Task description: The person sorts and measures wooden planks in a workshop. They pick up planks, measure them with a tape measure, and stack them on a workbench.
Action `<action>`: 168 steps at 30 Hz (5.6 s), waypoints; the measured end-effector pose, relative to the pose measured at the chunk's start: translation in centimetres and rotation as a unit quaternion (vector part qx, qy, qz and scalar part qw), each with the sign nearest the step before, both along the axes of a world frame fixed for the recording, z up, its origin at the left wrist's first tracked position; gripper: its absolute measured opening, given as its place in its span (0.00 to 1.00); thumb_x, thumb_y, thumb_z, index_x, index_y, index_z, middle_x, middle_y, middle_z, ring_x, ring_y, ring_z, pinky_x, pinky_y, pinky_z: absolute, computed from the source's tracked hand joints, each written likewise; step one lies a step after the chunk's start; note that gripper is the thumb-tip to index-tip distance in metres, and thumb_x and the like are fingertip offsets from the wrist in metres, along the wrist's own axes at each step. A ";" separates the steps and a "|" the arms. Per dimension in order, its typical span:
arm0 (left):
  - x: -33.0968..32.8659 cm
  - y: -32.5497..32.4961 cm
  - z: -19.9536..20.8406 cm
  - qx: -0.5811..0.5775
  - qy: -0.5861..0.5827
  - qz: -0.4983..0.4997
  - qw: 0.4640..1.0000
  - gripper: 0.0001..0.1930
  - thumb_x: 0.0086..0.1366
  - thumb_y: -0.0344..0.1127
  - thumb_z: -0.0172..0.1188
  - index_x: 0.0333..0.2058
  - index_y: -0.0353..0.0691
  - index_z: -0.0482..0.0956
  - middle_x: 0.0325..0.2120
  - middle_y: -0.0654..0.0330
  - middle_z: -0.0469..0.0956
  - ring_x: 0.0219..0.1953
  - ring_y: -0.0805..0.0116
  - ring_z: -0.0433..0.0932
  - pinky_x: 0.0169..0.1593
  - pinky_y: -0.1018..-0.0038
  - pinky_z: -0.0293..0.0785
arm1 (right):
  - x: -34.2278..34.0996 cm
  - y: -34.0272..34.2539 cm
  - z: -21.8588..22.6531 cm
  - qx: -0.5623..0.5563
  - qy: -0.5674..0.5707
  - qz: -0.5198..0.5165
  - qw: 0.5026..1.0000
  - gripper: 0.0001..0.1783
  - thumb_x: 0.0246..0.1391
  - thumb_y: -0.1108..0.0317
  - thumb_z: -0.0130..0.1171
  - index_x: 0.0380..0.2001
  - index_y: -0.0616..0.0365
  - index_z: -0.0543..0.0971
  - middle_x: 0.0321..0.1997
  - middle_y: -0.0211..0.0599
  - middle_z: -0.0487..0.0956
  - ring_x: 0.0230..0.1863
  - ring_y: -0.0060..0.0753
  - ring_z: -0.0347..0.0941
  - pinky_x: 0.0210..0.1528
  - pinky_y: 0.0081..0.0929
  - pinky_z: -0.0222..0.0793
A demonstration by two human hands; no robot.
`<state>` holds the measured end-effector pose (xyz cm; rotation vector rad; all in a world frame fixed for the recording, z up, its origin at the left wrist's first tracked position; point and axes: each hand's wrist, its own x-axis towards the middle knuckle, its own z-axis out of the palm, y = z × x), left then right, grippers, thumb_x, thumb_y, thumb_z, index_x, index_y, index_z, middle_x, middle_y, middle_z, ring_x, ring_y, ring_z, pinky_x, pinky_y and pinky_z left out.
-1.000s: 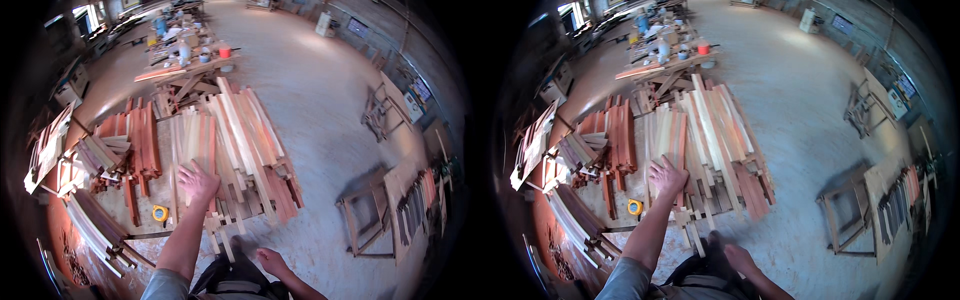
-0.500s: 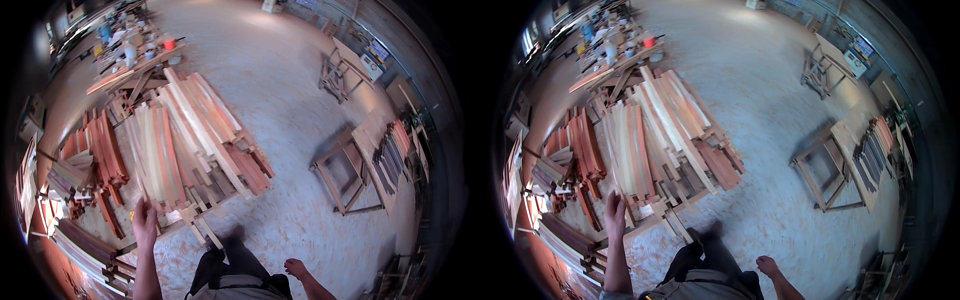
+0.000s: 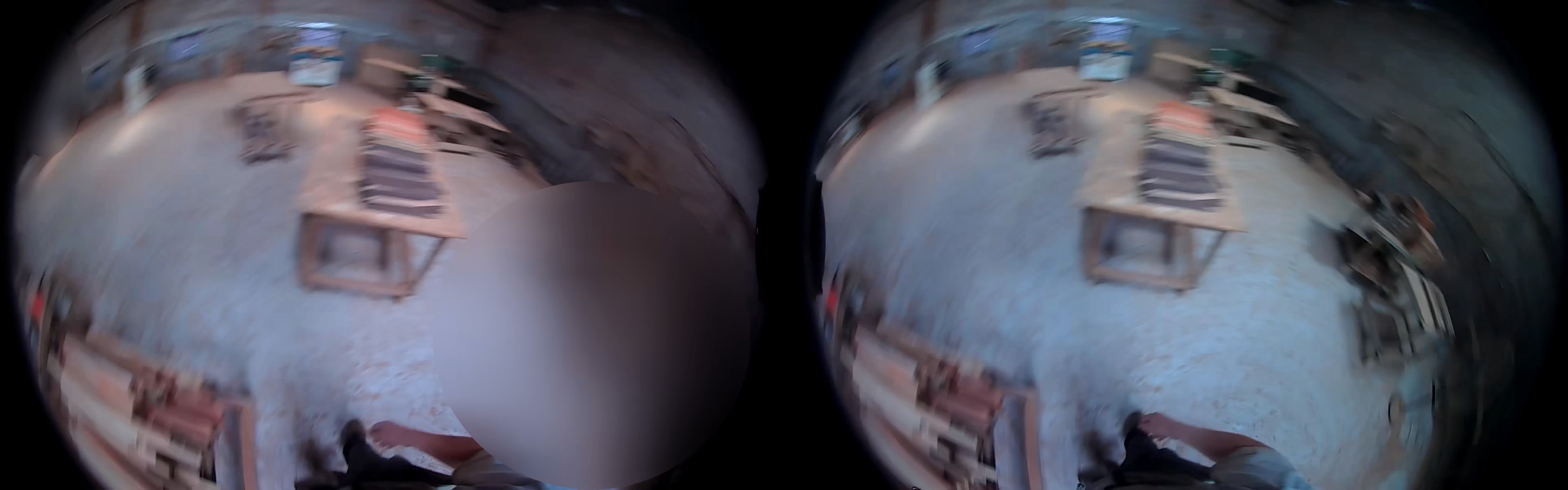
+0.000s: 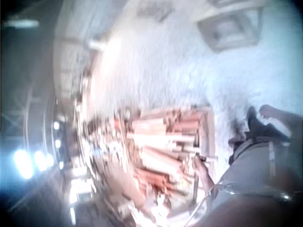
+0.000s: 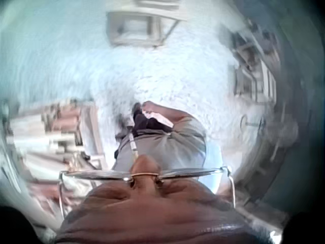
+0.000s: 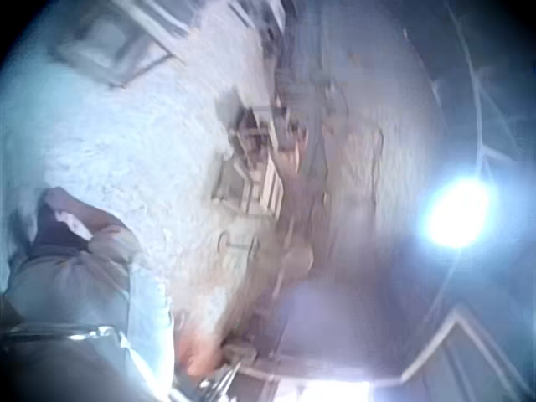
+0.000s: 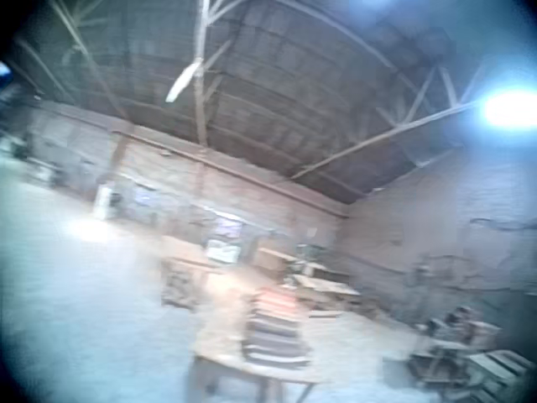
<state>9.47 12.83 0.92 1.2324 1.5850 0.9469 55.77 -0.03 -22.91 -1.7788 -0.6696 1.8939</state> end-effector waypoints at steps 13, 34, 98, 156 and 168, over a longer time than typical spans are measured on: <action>45.5 12.4 -1.7 0.009 0.109 -0.544 0.832 0.14 0.69 0.41 0.49 0.31 0.35 0.73 0.23 0.55 0.74 0.29 0.66 0.72 0.36 0.70 0.67 | 18.3 -11.4 -6.1 0.085 -0.294 -0.261 0.916 0.17 0.59 0.56 0.51 0.36 0.59 0.77 0.29 0.36 0.77 0.26 0.32 0.75 0.27 0.31 0.75; 92.5 5.1 -9.1 0.061 0.121 -0.863 0.487 0.15 0.68 0.43 0.50 0.41 0.34 0.74 0.33 0.49 0.75 0.39 0.57 0.73 0.45 0.65 0.67 | 15.1 -23.6 -1.3 -0.139 0.032 -0.842 0.521 0.20 0.59 0.61 0.52 0.45 0.69 0.74 0.37 0.50 0.79 0.25 0.41 0.76 0.22 0.38 0.75; 242.9 -58.3 -27.3 0.020 0.211 -0.851 0.481 0.18 0.61 0.35 0.58 0.48 0.33 0.79 0.26 0.57 0.81 0.29 0.69 0.79 0.37 0.71 0.76 | 176.3 -80.7 50.5 0.684 -0.083 -0.540 0.484 0.32 0.60 0.41 0.53 0.48 0.62 0.77 0.51 0.55 0.77 0.54 0.48 0.73 0.52 0.45 0.72; 279.2 -109.6 -29.5 0.229 0.366 -0.886 -0.168 0.23 0.63 0.51 0.52 0.49 0.43 0.80 0.50 0.49 0.77 0.52 0.46 0.75 0.55 0.56 0.72 | 178.7 -78.7 10.5 -0.227 0.014 -0.958 -0.176 0.22 0.66 0.55 0.47 0.45 0.67 0.76 0.41 0.45 0.79 0.39 0.35 0.77 0.40 0.32 0.77; 266.7 -98.5 -26.5 0.344 0.286 -0.798 -0.403 0.24 0.65 0.53 0.49 0.46 0.41 0.80 0.46 0.48 0.80 0.51 0.48 0.76 0.55 0.58 0.72 | 166.7 -54.6 2.9 -0.157 0.081 -0.876 -0.448 0.17 0.61 0.60 0.51 0.40 0.66 0.78 0.35 0.49 0.80 0.29 0.38 0.79 0.27 0.31 0.78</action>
